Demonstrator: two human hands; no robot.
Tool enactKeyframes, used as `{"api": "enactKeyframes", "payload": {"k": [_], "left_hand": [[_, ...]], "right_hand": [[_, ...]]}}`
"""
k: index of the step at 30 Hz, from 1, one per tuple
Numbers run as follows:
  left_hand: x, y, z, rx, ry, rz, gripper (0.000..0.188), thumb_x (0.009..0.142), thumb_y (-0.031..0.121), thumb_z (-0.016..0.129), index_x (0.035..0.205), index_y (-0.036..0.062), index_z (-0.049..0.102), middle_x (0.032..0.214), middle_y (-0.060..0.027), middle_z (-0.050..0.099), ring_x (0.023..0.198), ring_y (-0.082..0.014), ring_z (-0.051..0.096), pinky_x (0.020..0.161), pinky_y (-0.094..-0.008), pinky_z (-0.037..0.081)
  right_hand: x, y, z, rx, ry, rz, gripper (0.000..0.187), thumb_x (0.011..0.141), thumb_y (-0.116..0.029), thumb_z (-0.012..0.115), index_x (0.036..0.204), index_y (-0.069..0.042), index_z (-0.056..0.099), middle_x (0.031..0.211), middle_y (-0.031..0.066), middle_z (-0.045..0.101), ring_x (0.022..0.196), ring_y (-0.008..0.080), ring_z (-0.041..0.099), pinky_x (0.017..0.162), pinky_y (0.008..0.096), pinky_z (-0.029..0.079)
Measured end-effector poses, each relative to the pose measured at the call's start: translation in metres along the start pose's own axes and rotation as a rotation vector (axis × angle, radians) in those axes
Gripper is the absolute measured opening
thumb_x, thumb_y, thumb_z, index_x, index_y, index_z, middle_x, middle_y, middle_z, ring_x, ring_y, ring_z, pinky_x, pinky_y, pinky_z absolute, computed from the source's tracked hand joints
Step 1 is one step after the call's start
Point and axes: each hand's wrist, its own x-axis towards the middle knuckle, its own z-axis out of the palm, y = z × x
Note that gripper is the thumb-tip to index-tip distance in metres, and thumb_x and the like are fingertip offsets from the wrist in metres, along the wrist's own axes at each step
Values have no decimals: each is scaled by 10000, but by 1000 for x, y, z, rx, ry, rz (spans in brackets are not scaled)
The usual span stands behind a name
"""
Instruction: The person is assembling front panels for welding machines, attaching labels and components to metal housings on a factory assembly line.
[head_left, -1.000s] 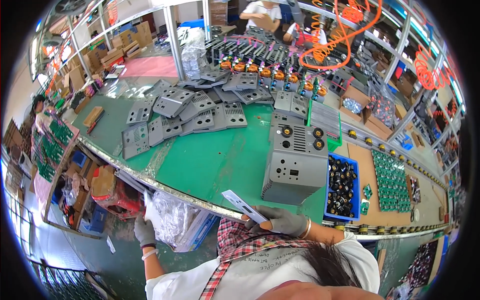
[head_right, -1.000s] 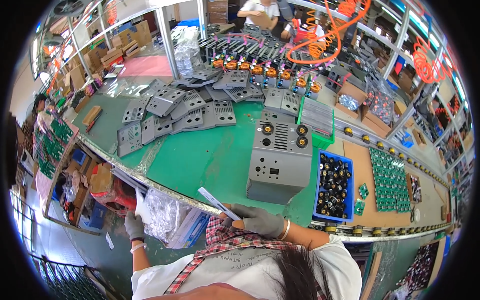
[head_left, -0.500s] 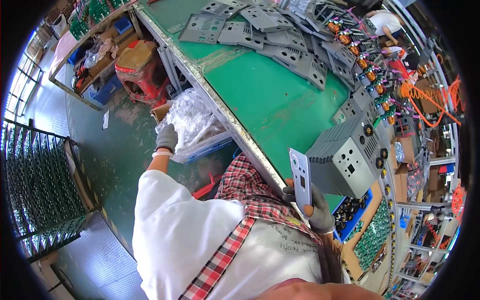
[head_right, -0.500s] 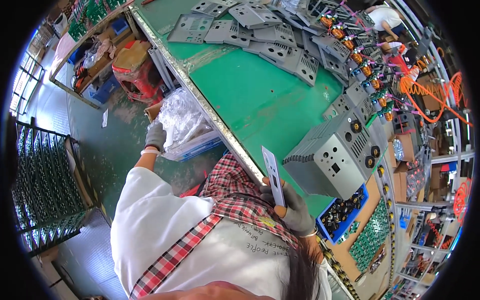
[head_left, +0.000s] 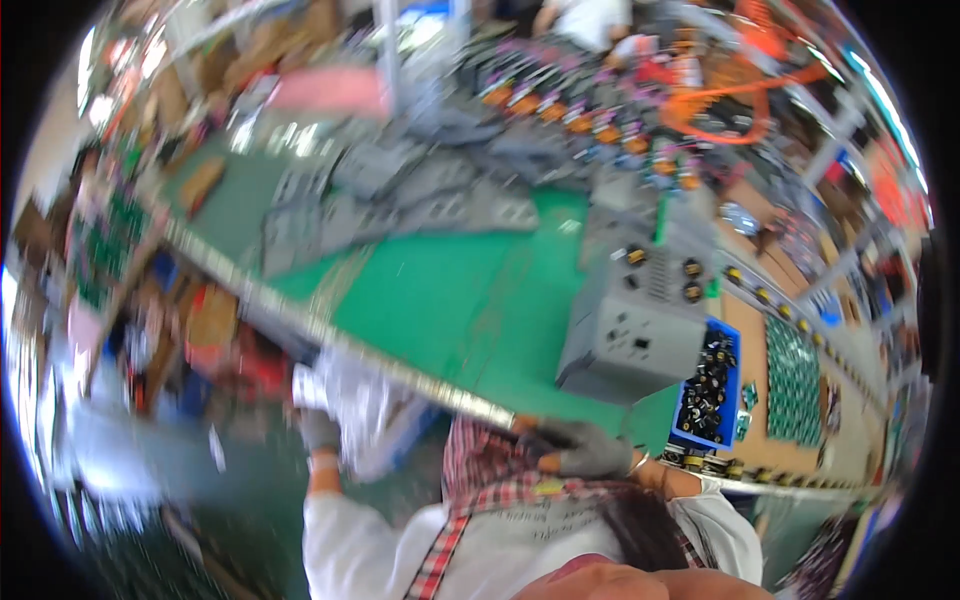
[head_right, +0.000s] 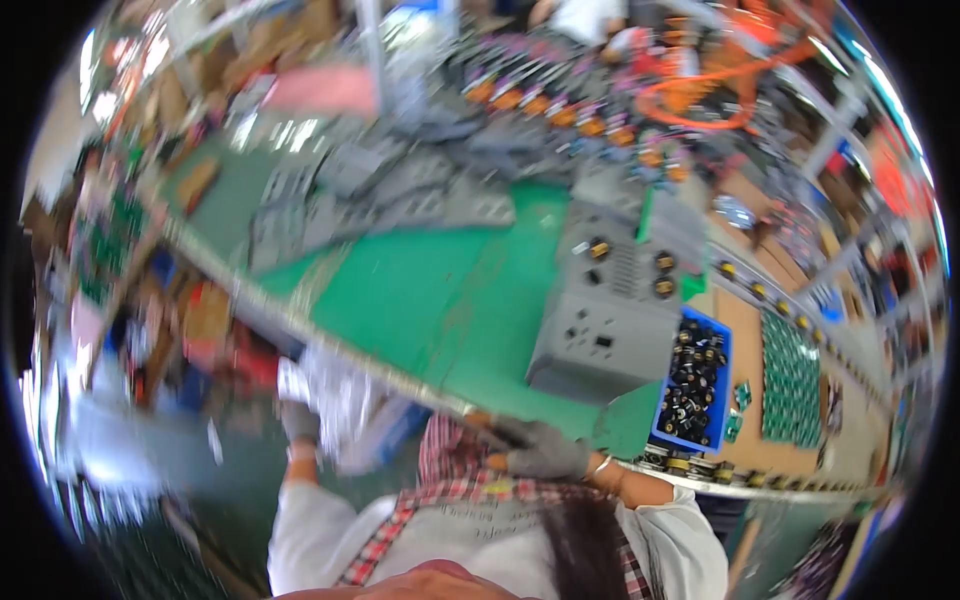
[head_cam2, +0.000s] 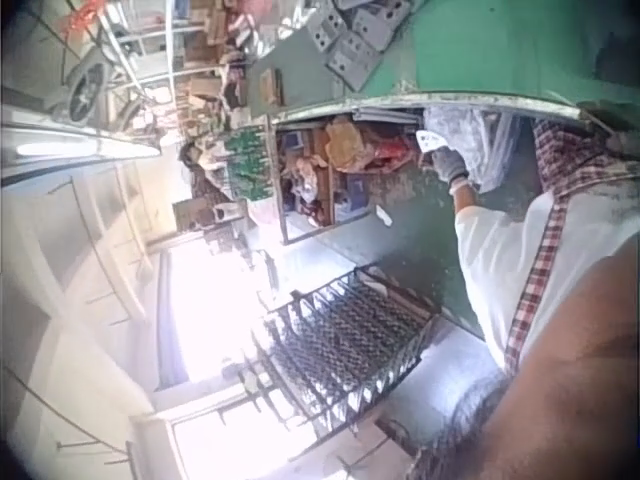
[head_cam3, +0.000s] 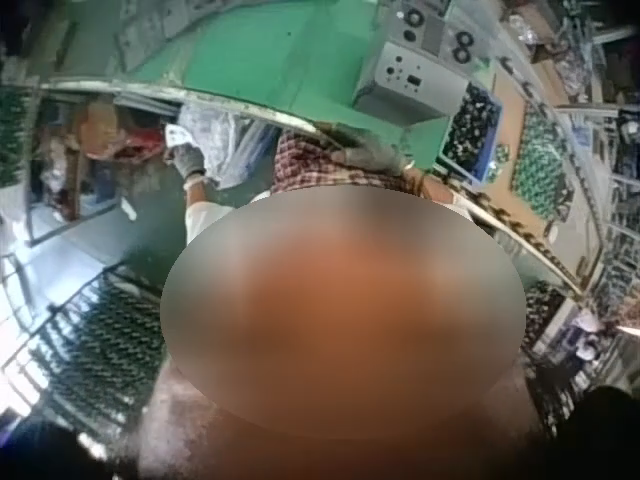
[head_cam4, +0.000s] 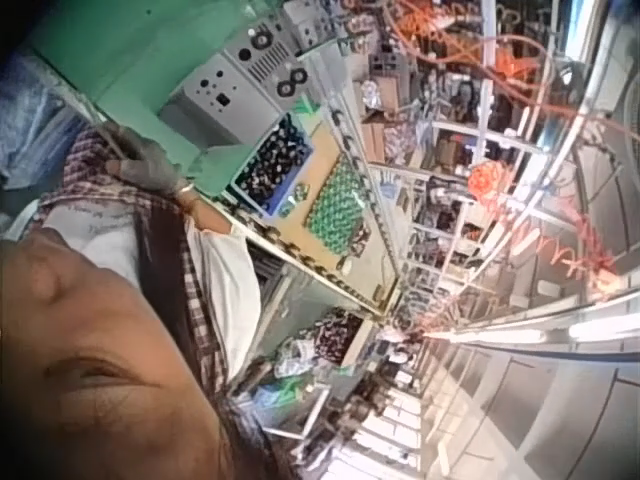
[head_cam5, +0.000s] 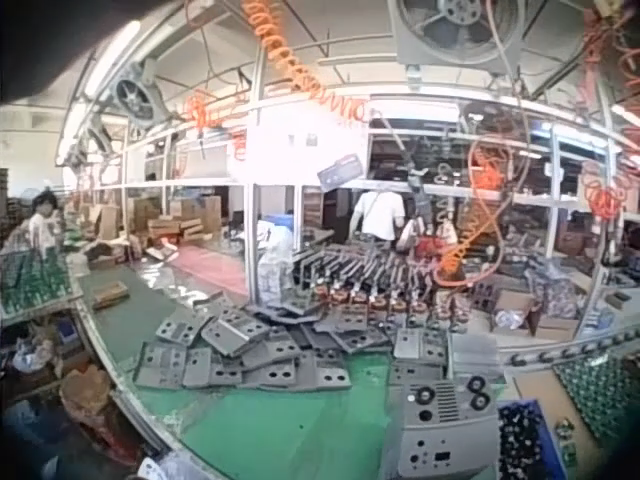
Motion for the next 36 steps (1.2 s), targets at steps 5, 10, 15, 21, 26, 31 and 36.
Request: {"api": "enactKeyframes", "payload": {"k": [5,10,15,21,26,31,36], "left_hand": [[7,36,54,-39,-402,301,532,744,398,464,1124,46,583,1254,-144,491,1226,-257,389,1046,-366,235],[13,36,140,-411,-375,189,406,717,349,548,902,-2,632,966,-242,608,885,-359,601,786,-426,471],[-43,17,127,-335,-627,253,399,723,348,544,900,0,629,964,-242,607,888,-363,597,787,-427,469],[-86,13,262,-490,-495,225,391,731,346,540,899,3,625,962,-243,605,893,-367,594,788,-427,467],[-81,18,218,-476,-468,185,385,737,345,536,897,6,622,960,-243,604,897,-370,590,788,-428,465],[-101,12,226,-509,-447,166,379,744,344,532,896,8,619,958,-243,603,901,-373,587,789,-429,464],[-81,64,227,-561,-459,188,373,750,343,528,895,11,616,957,-243,602,904,-377,584,789,-429,462]], "right_hand": [[14,14,-3,-136,42,24,598,825,-327,580,1340,-124,354,1158,122,509,1062,251,495,903,310,379],[38,38,-12,-97,-17,75,630,841,-427,510,1362,-130,315,1189,162,506,1097,275,488,924,361,365],[76,30,-27,-158,-137,286,653,786,-395,589,1331,-122,354,915,120,544,842,219,565,724,333,452],[83,41,-15,65,7,27,643,799,-234,599,1364,-117,314,863,96,498,764,174,483,729,288,386],[69,18,-1,73,-69,207,629,811,-314,584,1370,-207,316,840,106,508,751,198,483,747,311,388],[56,4,-10,10,-73,174,653,820,-450,552,1368,-183,320,842,119,507,788,217,505,758,324,384],[51,44,-8,41,11,-14,669,810,-471,559,1359,-160,335,776,84,475,704,209,479,705,321,393]]}}
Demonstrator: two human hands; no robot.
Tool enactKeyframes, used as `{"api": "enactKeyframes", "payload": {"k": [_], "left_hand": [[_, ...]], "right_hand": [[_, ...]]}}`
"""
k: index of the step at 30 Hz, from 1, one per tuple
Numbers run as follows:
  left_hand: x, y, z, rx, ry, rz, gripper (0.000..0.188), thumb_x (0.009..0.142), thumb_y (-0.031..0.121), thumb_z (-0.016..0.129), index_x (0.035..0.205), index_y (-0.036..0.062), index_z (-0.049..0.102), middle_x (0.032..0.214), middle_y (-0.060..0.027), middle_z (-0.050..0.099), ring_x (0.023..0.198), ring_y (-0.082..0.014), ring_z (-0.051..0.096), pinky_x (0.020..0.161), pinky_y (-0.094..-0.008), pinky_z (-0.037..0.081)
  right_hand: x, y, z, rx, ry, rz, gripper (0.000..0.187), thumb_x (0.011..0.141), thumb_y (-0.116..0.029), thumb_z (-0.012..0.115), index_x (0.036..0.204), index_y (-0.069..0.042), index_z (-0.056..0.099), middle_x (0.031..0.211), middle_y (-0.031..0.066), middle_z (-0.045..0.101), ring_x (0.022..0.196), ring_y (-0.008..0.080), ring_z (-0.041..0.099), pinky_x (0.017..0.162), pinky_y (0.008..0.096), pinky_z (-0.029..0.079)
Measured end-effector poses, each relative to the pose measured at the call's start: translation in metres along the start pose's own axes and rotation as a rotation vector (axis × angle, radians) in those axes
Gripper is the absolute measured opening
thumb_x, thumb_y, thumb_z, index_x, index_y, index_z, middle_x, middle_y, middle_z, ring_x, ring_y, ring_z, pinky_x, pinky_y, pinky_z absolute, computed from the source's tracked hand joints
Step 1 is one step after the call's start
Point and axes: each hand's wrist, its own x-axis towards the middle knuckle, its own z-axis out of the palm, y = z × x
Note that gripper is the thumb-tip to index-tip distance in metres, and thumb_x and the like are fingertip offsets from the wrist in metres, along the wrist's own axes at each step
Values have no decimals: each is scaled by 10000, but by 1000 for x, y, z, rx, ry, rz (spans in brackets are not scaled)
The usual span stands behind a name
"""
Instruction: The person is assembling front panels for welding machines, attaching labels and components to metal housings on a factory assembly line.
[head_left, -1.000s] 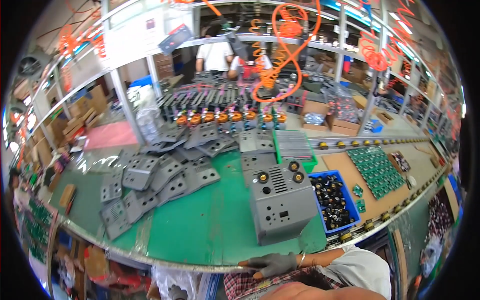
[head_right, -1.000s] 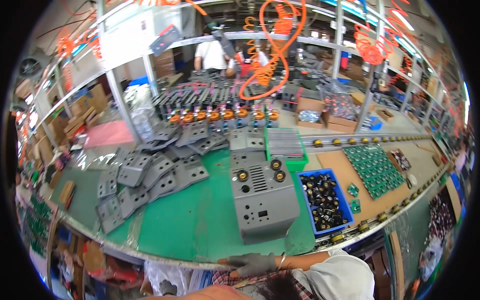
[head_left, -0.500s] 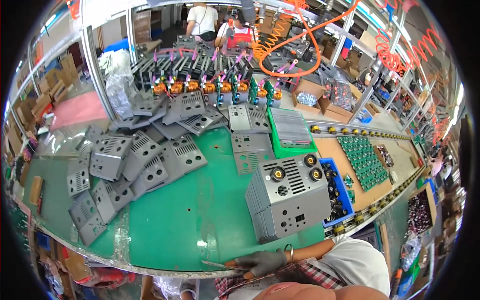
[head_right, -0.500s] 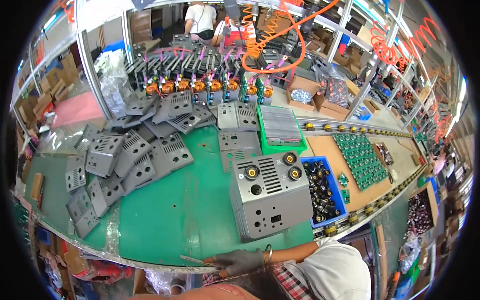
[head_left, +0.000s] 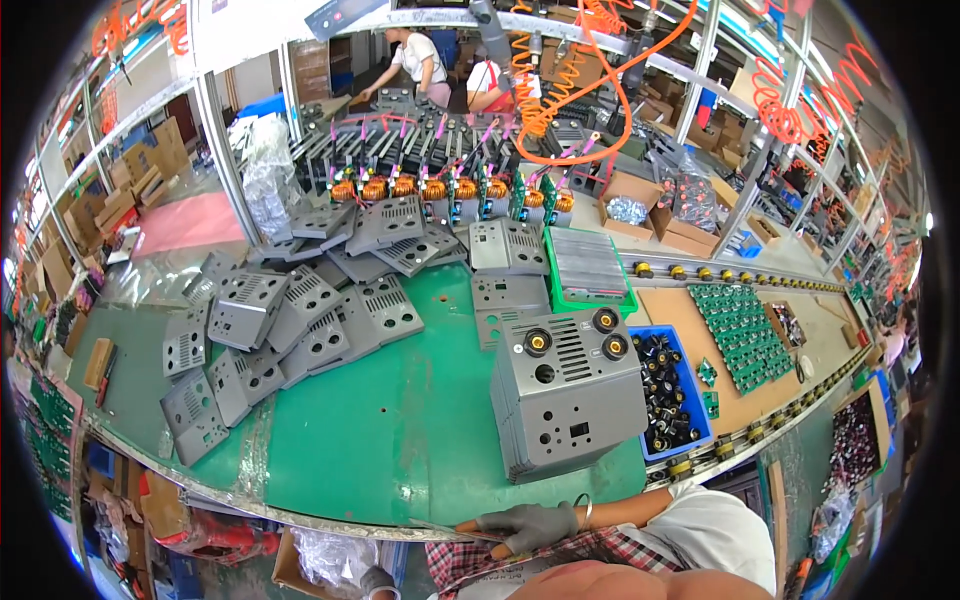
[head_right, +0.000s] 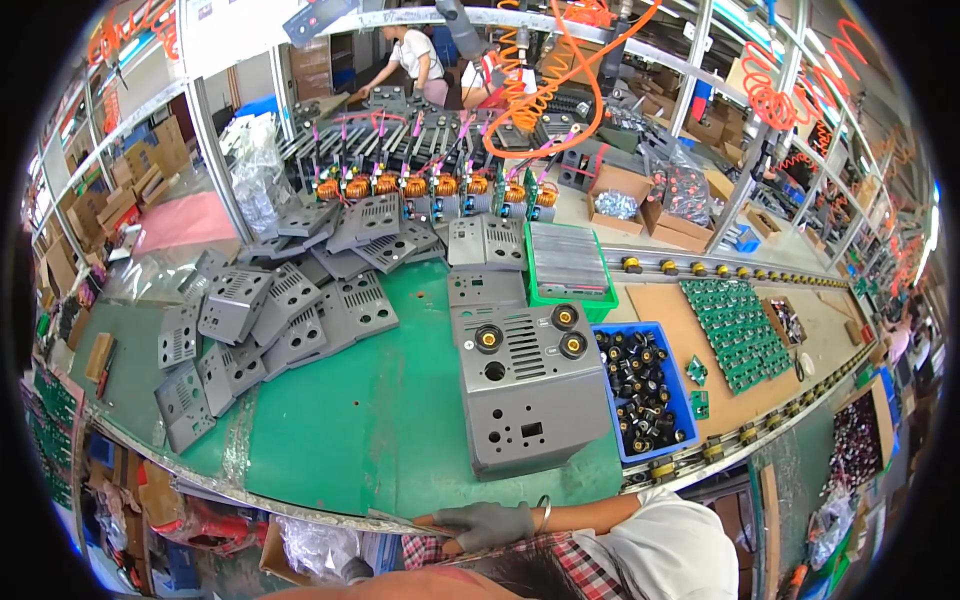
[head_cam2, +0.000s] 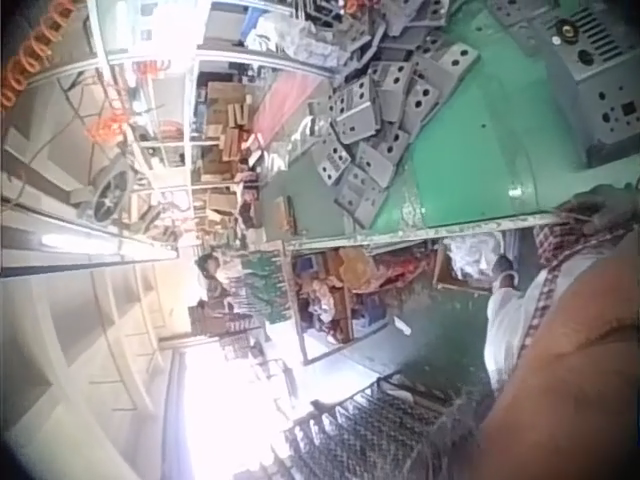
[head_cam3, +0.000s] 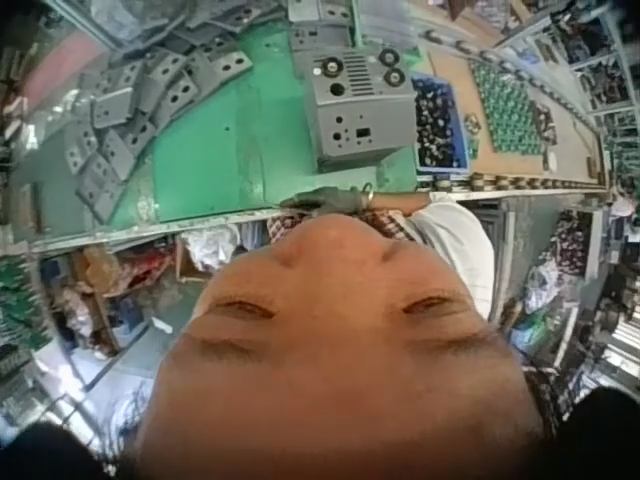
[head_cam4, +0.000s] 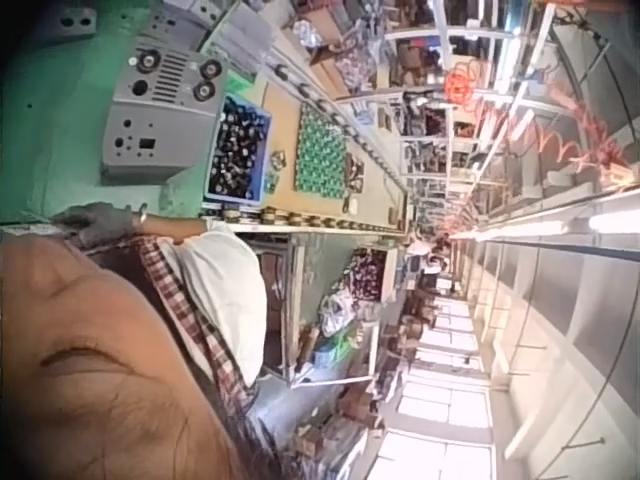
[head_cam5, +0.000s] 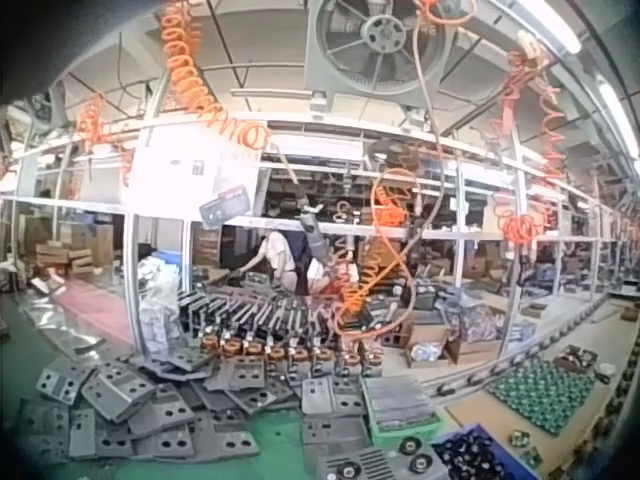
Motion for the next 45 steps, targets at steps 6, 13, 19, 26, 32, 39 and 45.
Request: {"api": "enactKeyframes", "payload": {"k": [6,13,19,26,32,39,45], "left_hand": [[-44,93,-36,79,-80,23,365,758,341,523,893,14,613,954,-243,601,909,-381,580,790,-430,460],[-20,169,-80,28,-33,61,357,767,340,518,891,17,609,952,-243,599,914,-385,575,791,-431,457],[-43,179,-103,-57,123,205,313,788,322,507,848,28,595,868,-225,610,843,-388,584,728,-463,457],[-69,251,-142,-209,287,424,304,797,325,506,804,31,584,827,-211,609,787,-388,584,706,-482,457],[-74,306,-160,97,72,432,585,788,573,463,972,44,632,938,-246,608,908,-385,582,794,-435,457],[-89,294,-139,218,17,531,372,833,418,439,895,80,582,902,-209,616,817,-370,604,729,-474,473],[-173,307,-197,385,-199,628,374,858,391,422,879,47,568,832,-186,615,795,-368,592,697,-461,465]], "right_hand": [[-6,-15,3,-34,-15,128,622,793,-355,607,1337,-181,361,1056,134,569,910,231,567,793,321,431],[-38,-54,11,-149,115,-8,664,759,-380,648,1324,-152,384,859,164,559,749,237,553,708,337,427],[-82,-70,27,-30,220,-24,697,755,-395,649,1319,-86,382,991,96,540,900,183,507,814,306,391],[-127,-49,23,486,316,-257,629,817,-196,630,1343,-38,323,1188,80,472,1077,140,437,934,283,343],[-166,-42,0,525,437,-201,752,767,-354,670,1326,7,319,1220,96,460,1098,182,470,974,336,363],[-194,-25,-6,590,500,-288,764,741,-421,678,1305,-12,364,1178,88,489,1077,192,487,949,336,376],[-218,-5,-12,682,548,-358,745,745,-437,660,1285,-5,383,1105,112,530,1022,201,515,916,347,410]]}}
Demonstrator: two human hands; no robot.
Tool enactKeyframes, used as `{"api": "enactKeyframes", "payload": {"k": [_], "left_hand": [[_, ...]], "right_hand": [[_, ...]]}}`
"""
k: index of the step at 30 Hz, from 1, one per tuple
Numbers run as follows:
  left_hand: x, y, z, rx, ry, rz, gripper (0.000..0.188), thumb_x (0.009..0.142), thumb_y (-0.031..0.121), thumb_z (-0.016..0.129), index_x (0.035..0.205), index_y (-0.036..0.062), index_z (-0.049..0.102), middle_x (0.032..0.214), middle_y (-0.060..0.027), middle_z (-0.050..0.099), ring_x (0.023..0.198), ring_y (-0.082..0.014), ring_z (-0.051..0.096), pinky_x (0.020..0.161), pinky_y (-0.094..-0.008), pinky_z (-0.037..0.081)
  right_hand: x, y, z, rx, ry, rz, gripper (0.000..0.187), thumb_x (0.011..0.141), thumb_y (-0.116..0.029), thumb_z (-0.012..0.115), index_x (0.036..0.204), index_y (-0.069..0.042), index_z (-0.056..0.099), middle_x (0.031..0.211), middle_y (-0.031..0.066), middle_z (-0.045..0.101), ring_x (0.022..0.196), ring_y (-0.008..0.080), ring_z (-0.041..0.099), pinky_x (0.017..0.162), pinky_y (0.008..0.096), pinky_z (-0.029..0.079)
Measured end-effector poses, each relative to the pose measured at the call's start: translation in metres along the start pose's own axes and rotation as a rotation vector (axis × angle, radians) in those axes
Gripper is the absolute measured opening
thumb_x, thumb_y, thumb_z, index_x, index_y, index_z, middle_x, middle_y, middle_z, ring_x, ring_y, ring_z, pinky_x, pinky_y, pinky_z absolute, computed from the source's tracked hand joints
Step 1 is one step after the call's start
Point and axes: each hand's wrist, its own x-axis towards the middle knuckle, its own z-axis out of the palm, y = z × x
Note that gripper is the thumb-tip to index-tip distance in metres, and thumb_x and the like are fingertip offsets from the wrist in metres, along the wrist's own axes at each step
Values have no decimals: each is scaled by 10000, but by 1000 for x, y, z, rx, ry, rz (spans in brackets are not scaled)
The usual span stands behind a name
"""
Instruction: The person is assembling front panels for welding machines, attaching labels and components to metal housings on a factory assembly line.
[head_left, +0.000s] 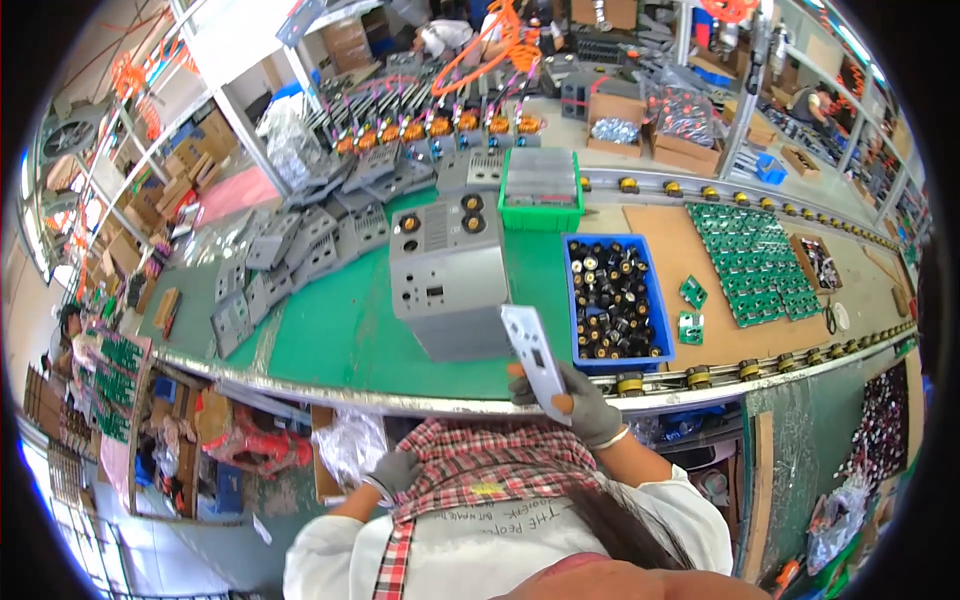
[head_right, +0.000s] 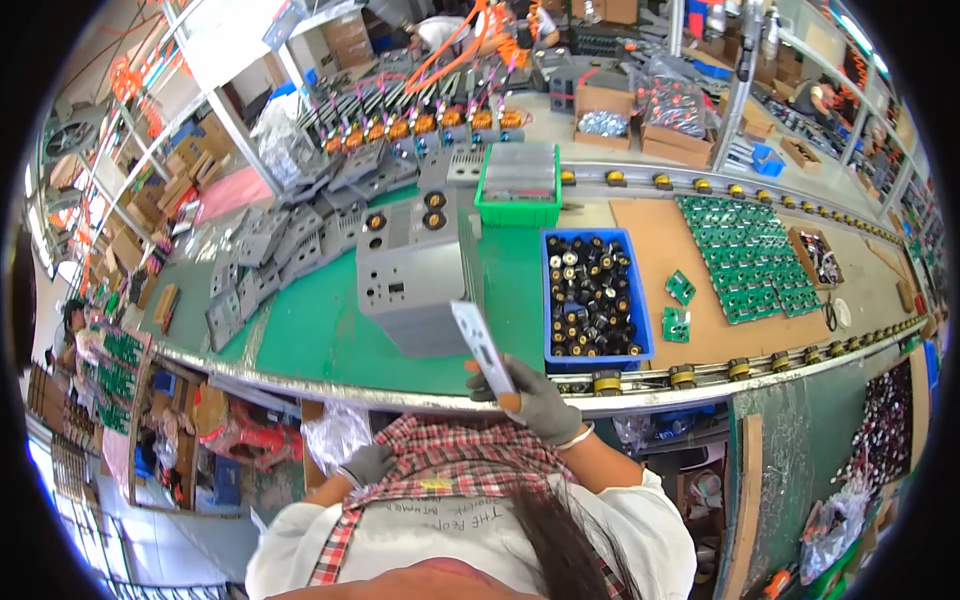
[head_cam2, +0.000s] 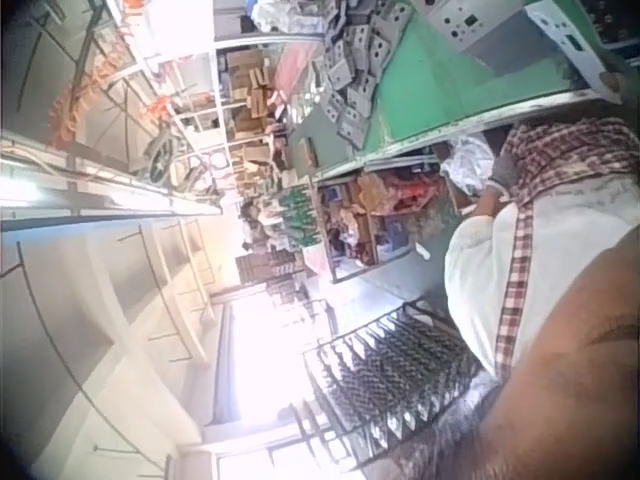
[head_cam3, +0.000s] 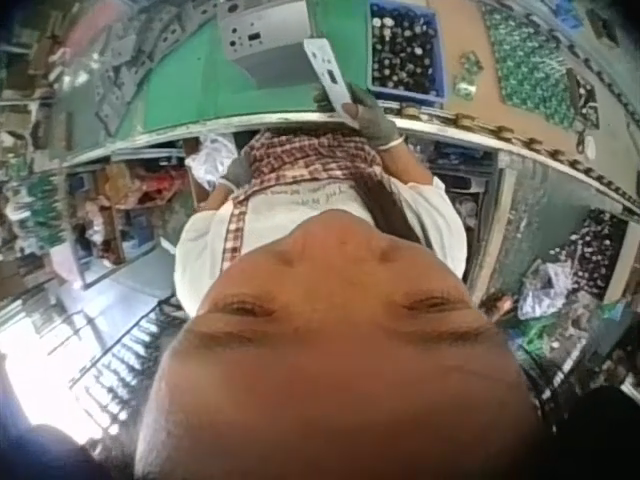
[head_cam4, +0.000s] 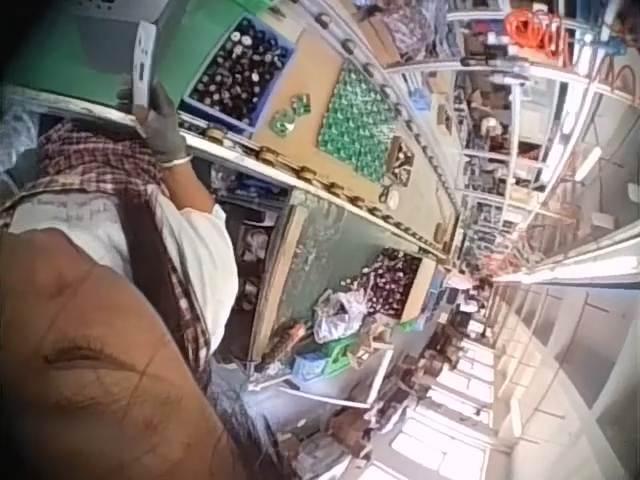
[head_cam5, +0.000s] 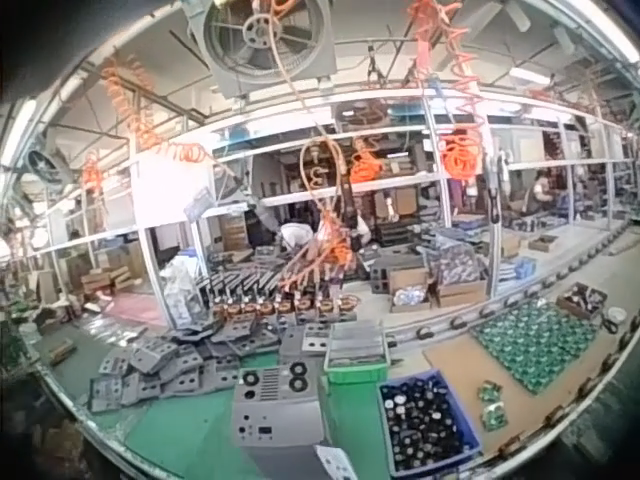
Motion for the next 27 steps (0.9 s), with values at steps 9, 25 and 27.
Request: {"api": "enactKeyframes", "payload": {"k": [9,25,27], "left_hand": [[-58,44,-19,197,-163,-58,292,823,342,475,793,90,619,769,-142,621,755,-321,607,683,-439,468],[-98,-40,-48,-21,883,-499,255,777,312,578,917,99,567,822,-141,612,778,-366,598,681,-458,477],[-99,-71,-58,-299,756,-676,301,770,317,593,968,91,584,928,-149,611,798,-329,609,707,-415,483]], "right_hand": [[10,14,9,188,-137,83,735,767,-378,655,1304,4,330,1249,149,460,1075,236,505,921,391,442],[31,22,41,179,-345,152,746,741,-380,685,1274,31,364,1135,189,534,1021,273,564,895,377,463],[30,25,42,161,-332,152,751,740,-381,685,1280,27,358,1151,187,526,1030,273,559,898,377,461]]}}
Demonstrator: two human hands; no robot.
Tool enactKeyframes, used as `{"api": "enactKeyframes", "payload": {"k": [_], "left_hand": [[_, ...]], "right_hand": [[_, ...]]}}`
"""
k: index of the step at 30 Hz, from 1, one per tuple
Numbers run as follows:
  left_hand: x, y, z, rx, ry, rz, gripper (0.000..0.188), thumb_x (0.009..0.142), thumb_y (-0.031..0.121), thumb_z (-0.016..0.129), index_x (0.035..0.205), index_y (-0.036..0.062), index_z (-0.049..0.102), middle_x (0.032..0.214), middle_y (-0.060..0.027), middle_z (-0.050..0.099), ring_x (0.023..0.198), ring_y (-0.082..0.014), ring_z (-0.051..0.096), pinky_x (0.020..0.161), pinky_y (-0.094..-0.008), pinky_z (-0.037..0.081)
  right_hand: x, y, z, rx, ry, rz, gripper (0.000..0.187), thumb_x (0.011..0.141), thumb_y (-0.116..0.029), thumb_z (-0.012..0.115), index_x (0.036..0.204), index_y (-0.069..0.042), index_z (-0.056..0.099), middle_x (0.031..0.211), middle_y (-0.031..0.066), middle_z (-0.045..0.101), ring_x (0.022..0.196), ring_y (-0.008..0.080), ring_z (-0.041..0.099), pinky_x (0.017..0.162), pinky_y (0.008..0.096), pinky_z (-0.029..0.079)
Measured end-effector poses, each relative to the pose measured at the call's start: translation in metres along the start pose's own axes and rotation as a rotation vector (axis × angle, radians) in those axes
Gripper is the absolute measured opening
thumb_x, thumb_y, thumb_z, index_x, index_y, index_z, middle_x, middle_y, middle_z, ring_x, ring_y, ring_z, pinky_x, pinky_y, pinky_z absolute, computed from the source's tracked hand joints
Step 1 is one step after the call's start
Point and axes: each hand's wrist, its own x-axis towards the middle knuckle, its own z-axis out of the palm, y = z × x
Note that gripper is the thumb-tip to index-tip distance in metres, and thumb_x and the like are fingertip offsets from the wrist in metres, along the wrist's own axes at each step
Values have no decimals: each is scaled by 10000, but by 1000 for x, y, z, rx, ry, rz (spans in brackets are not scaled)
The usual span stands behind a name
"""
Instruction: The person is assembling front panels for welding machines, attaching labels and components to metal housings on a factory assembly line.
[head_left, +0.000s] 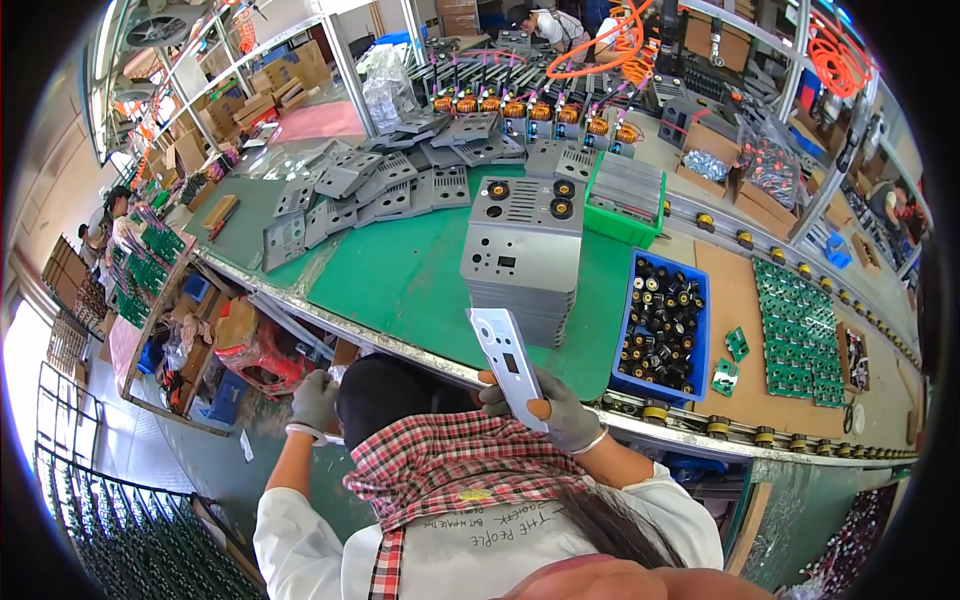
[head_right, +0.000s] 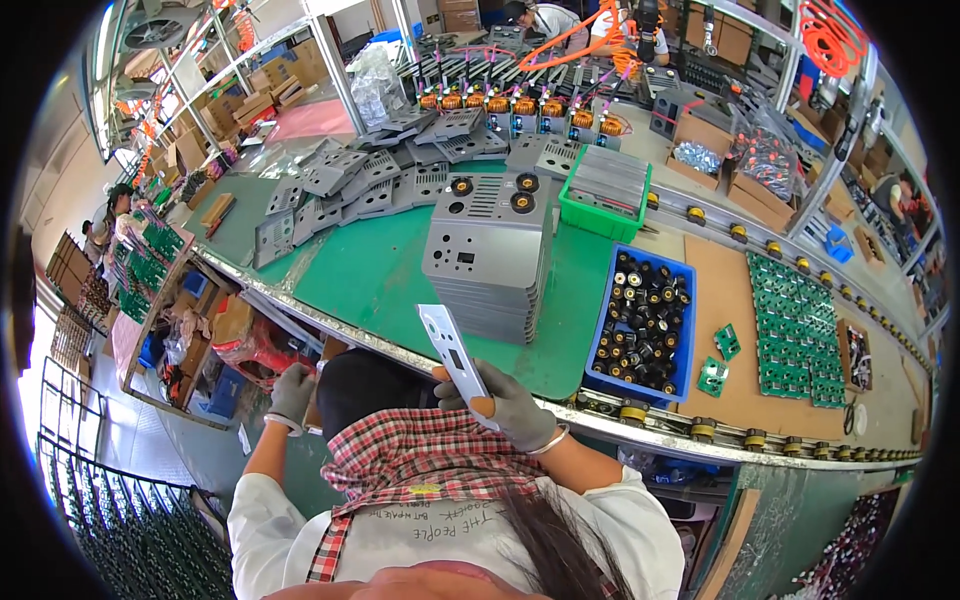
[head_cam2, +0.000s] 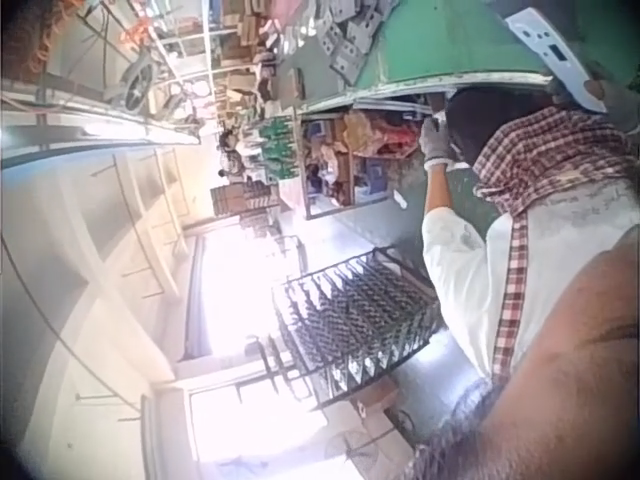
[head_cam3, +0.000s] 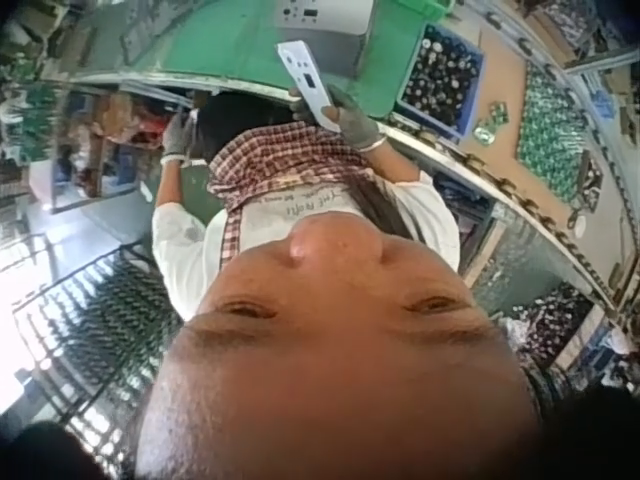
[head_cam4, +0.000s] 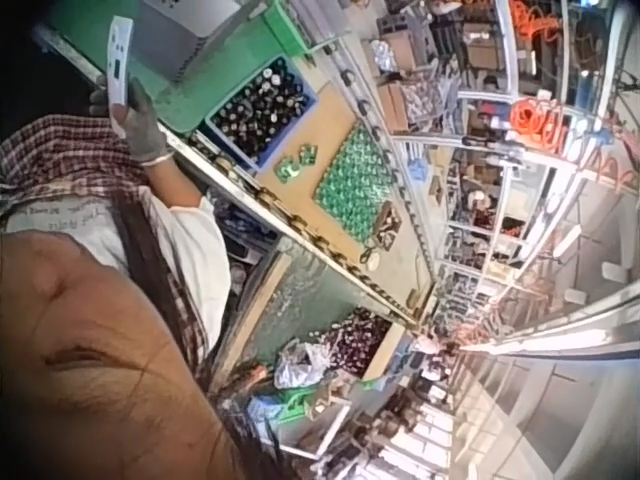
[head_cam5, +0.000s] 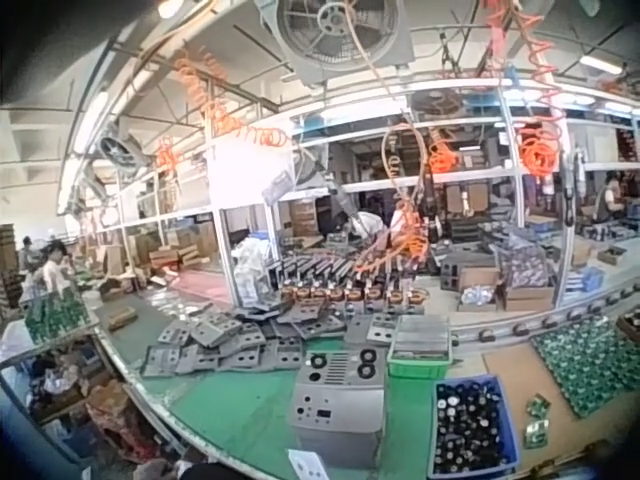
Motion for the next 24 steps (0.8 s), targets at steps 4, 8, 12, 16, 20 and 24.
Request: {"api": "enactKeyframes", "payload": {"k": [4,8,12,16,20,24], "left_hand": [[40,-79,27,-754,-281,-209,326,837,273,529,1053,33,568,994,-130,613,873,-228,594,801,-362,456],[40,-139,55,-1793,-794,-160,367,911,212,405,1162,-38,499,1142,-142,558,1056,-224,516,968,-321,357],[-17,-56,-21,-1688,-747,-114,378,927,175,309,1157,-67,486,1166,-169,540,1095,-246,495,984,-327,340],[-59,-41,-51,-1553,-462,-98,418,832,229,435,1120,-65,507,1095,-170,570,1007,-251,549,938,-330,384],[-87,-64,-56,-1530,-406,-73,454,804,246,442,1121,-74,498,1075,-174,574,1003,-252,547,926,-327,392],[-107,-85,-58,-1540,-322,-113,465,806,256,439,1123,-79,491,1088,-170,562,1009,-239,535,927,-321,384]], "right_hand": [[7,9,9,17,-22,49,770,752,-379,670,1321,-1,314,1244,163,467,1088,250,522,924,378,436],[22,6,22,2,-123,118,708,798,-351,635,1332,-23,305,1249,92,451,1080,178,485,942,336,401],[37,19,33,43,-234,155,665,816,-289,631,1326,-11,308,1207,65,469,1031,145,499,919,306,397],[57,21,61,37,-279,147,638,815,-293,637,1296,-2,335,1129,73,494,1010,147,514,849,300,445],[72,33,77,-42,-408,181,581,812,-328,639,1229,-4,398,945,32,488,788,100,512,718,245,437],[78,45,81,10,-464,225,567,804,-317,649,1224,-20,411,917,12,476,724,85,455,626,225,391]]}}
